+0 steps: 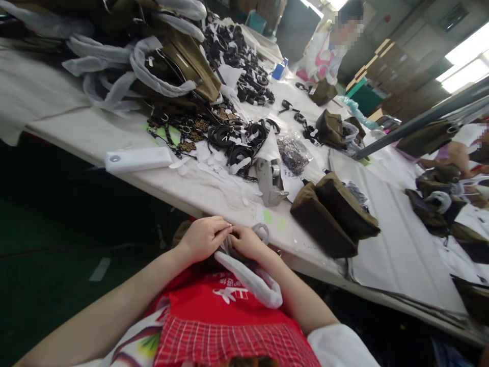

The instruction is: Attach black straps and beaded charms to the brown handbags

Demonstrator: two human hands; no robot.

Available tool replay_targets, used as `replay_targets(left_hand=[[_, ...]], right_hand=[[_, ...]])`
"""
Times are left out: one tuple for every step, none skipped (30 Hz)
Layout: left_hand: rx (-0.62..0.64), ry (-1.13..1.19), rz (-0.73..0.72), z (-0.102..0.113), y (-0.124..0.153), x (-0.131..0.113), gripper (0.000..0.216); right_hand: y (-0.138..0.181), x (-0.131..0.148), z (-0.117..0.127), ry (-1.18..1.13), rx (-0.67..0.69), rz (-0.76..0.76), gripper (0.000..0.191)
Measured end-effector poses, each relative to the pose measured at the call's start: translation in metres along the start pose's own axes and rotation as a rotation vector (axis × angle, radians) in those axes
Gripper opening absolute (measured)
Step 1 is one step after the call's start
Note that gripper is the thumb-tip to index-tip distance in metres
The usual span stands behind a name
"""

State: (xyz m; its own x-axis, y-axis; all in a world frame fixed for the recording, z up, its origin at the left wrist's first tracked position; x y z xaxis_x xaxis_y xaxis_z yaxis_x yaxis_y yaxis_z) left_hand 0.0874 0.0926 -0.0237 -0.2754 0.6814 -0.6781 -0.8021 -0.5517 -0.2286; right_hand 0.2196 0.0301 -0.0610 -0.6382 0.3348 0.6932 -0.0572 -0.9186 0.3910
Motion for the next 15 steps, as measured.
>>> replay_targets(left_hand=[[0.032,0.014,0.001,-0.004,-0.003,0.001,0.032],[0.056,0.028,-0.001,-0.007,-0.005,0.001,0.032],[0.070,0.037,-0.004,-0.009,-0.006,0.001,0.032],[0.073,0.040,-0.005,-0.010,-0.007,0.000,0.032],[0.068,0.038,-0.006,-0.010,-0.007,-0.001,0.032],[0.056,0.033,-0.005,-0.009,-0.007,-0.002,0.033],[0.038,0.029,-0.004,-0.007,-0.007,-0.003,0.033],[0.014,0.025,-0.005,-0.006,-0.007,-0.003,0.033],[-0.011,0.021,-0.009,-0.004,-0.007,-0.003,0.033],[-0.032,0.014,-0.018,-0.003,-0.008,-0.004,0.032],[-0.047,0.001,-0.027,-0.003,-0.010,-0.004,0.032],[-0.054,-0.018,-0.037,-0.003,-0.013,-0.003,0.032],[-0.051,-0.045,-0.044,-0.003,-0.018,-0.003,0.032],[-0.041,-0.076,-0.046,-0.004,-0.023,-0.002,0.032],[-0.024,-0.105,-0.048,-0.005,-0.029,0.000,0.032]], right_hand=[[0.000,0.000,0.008,0.019,-0.050,0.005,0.014],[0.001,0.001,0.019,0.051,-0.126,0.013,0.013],[0.001,0.002,0.032,0.094,-0.220,0.022,0.013],[0.002,0.002,0.045,0.147,-0.322,0.025,0.014],[0.001,0.003,0.058,0.208,-0.419,0.017,0.016],[0.000,0.002,0.070,0.272,-0.492,-0.008,0.018],[-0.004,0.000,0.079,0.337,-0.530,-0.053,0.021],[-0.008,-0.003,0.086,0.402,-0.540,-0.106,0.024],[-0.014,-0.006,0.090,0.458,-0.531,-0.156,0.027],[-0.020,-0.010,0.093,0.501,-0.509,-0.194,0.027],[-0.026,-0.013,0.094,0.529,-0.485,-0.218,0.026],[-0.031,-0.016,0.094,0.545,-0.465,-0.227,0.023],[-0.035,-0.019,0.093,0.553,-0.452,-0.225,0.020],[-0.038,-0.021,0.092,0.558,-0.445,-0.221,0.019],[-0.040,-0.023,0.091,0.565,-0.439,-0.221,0.019]])
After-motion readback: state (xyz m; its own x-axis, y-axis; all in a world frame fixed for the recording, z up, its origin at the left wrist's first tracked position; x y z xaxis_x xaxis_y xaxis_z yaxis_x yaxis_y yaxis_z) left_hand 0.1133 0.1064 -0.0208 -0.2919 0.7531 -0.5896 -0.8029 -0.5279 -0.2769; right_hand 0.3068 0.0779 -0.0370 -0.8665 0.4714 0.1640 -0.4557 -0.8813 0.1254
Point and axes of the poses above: each hand's wrist, its own y-axis away from the middle knuckle, its own z-axis out of the back of the hand, x = y × z, the point moved 4 cm from there along -y, towards the middle knuckle, and after that the axes turned 5 degrees about -z, right-handed, at the moved point
